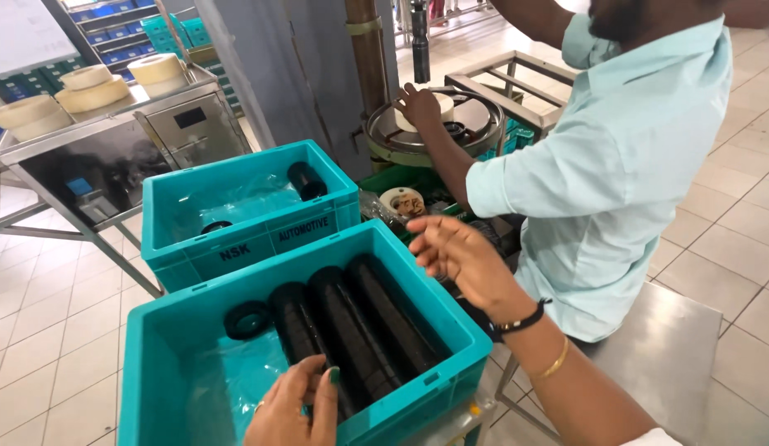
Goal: Operate a CNC lathe, clean components with an air nozzle, use a digital measuring machine, and assist in pressing metal rings onto fixtures in a factory.
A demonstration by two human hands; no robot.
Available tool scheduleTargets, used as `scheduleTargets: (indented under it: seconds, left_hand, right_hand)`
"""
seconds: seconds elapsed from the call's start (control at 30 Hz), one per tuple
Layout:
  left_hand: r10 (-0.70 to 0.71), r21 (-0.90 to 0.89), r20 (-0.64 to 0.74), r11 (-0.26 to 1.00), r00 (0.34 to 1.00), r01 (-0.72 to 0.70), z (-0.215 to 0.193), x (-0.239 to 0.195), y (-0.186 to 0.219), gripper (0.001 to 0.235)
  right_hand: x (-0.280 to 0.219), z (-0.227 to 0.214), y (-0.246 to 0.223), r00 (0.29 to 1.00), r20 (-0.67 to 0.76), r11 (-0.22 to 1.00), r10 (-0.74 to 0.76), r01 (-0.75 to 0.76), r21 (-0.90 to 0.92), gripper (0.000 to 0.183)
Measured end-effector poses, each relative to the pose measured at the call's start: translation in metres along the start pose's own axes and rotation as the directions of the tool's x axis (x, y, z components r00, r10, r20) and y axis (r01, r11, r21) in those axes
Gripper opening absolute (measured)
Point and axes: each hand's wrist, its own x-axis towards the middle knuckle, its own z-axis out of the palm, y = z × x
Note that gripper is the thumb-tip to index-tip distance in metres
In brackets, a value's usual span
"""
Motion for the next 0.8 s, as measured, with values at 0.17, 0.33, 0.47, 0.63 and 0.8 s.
scheduleTargets:
  seconds: [0.17, 0.33, 0.47, 0.63, 0.8]
  left_hand:
    - [-0.022, -0.136, -0.085, 0.991, 0.996, 0.010, 0.016, -0.006, -0.017, 0.033]
    - [-0.111, -0.095, -0.113, 0.990, 0.987, 0.100, 0.020, 0.001, -0.016, 0.034]
    - [-0.178, 0.005, -0.071, 0.984, 0.981, 0.179, 0.017, 0.007, -0.025, 0.037]
    - [-0.242, 0.122, 0.059, 0.965, 0.968, 0.234, 0.007, 0.008, -0.016, 0.039]
    - [-0.274, 0.102, -0.021, 0.956, 0.962, 0.275, 0.014, 0.002, -0.023, 0.043]
  right_hand:
    - [0.043, -0.024, -0.012, 0.998, -0.037, 0.987, -0.059, 0.064, 0.146, 0.034]
    - [0.077, -0.060, -0.010, 0.934, -0.210, 0.929, -0.290, 0.221, -0.297, 0.027]
    - [0.104, -0.085, -0.034, 0.890, -0.266, 0.873, -0.370, 0.235, -0.427, 0.019]
    - [0.118, -0.102, -0.036, 0.808, -0.232, 0.715, -0.542, 0.298, -0.632, 0.019]
    - [0.139, -0.103, -0.032, 0.678, -0.071, 0.348, -0.732, 0.282, -0.894, 0.024]
